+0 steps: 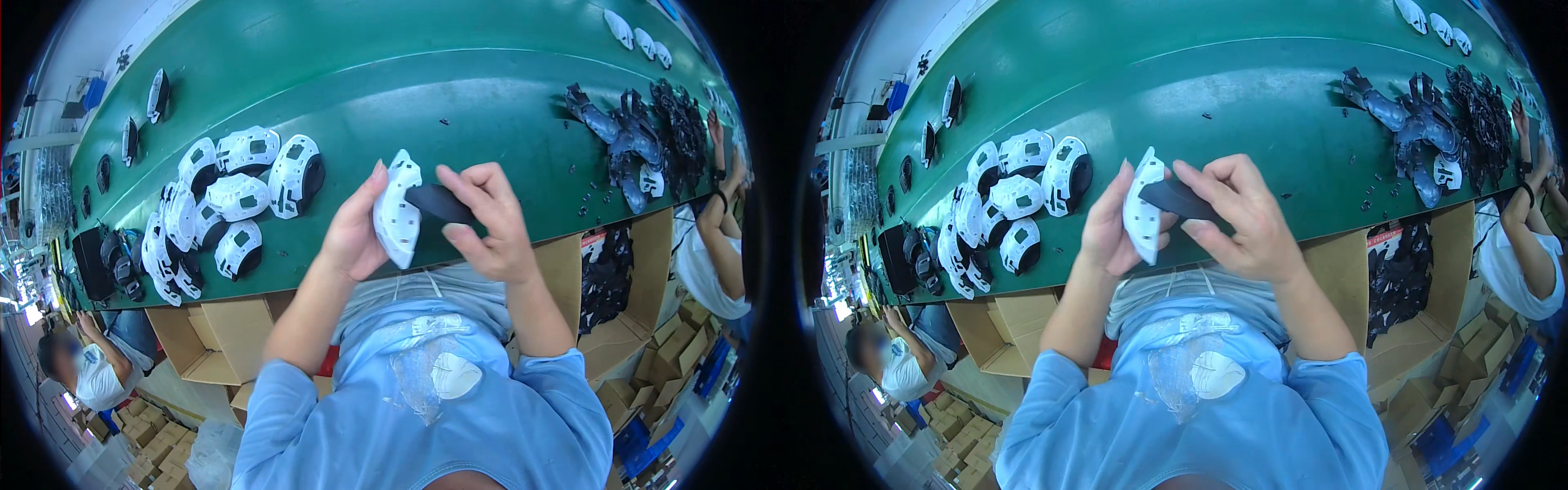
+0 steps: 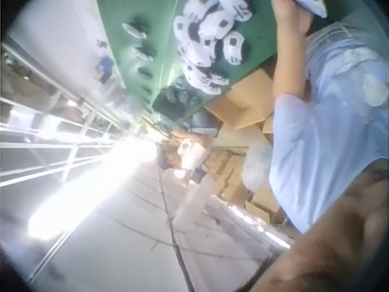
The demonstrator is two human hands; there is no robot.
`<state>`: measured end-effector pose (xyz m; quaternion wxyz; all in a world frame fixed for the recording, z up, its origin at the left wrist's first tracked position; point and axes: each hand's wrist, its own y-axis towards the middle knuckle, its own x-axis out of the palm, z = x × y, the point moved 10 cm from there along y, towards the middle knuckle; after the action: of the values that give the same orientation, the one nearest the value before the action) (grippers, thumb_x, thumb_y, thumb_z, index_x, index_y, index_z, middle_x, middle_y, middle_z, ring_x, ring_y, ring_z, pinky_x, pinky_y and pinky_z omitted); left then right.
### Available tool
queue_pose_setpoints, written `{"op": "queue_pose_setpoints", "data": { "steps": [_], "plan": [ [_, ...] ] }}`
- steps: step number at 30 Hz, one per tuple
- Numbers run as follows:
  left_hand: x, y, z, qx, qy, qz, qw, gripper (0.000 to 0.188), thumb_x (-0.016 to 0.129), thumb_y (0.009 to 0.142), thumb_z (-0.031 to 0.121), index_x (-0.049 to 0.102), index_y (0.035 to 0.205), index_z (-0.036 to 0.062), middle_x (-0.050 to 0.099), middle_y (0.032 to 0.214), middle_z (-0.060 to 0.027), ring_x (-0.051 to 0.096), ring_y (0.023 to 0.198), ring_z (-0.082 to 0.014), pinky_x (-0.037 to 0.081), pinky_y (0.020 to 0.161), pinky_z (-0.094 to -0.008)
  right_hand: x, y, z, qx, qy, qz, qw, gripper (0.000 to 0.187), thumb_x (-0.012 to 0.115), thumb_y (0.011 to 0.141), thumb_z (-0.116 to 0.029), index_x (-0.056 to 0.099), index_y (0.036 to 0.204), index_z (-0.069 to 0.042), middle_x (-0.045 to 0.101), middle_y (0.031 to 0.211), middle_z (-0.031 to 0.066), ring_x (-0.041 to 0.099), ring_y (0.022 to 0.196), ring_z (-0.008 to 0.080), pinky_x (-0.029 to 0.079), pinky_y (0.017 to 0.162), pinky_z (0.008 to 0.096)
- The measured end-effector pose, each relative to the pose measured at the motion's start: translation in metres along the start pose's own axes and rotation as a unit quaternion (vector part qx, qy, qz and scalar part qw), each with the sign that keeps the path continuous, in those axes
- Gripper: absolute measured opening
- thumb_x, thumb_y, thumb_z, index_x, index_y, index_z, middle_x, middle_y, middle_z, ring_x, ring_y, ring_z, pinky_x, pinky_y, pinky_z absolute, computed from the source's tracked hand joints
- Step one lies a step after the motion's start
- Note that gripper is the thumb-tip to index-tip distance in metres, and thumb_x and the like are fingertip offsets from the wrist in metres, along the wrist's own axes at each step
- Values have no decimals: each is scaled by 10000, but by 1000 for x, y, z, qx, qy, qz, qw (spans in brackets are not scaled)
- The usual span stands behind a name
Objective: The person assembles computer mice by hand, fitting internal mouse components into computer mouse shells on a production line.
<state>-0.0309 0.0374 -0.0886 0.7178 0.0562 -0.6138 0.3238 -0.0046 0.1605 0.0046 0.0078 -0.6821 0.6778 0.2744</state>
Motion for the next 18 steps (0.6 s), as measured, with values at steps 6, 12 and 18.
{"op": "queue_pose_setpoints", "data": {
  "steps": [6,12,18],
  "plan": [
    [11,-3,-8,-58,142,17,988,466,434,1083,350,452,1441,52,568,1339,-121,636,1144,-207,597,854,-417,9,22,-53,-209,-111,-64,969,489,749,807,-234,689,1240,-14,613,1057,103,585,1016,278,491,917,385],
    [61,-26,10,144,278,-33,949,675,582,1000,172,222,1552,27,432,1449,-161,623,1112,-226,584,812,-374,11,12,9,10,197,92,976,436,633,934,-169,624,1318,38,576,1152,131,564,1064,215,474,913,316],
    [51,-49,47,356,522,50,774,451,706,815,-60,578,1246,-24,700,1202,-180,690,1113,-261,563,908,-357,4,0,1,-8,198,106,974,437,628,946,-211,640,1296,50,594,1127,136,572,1015,215,468,872,321]
  ]
}}
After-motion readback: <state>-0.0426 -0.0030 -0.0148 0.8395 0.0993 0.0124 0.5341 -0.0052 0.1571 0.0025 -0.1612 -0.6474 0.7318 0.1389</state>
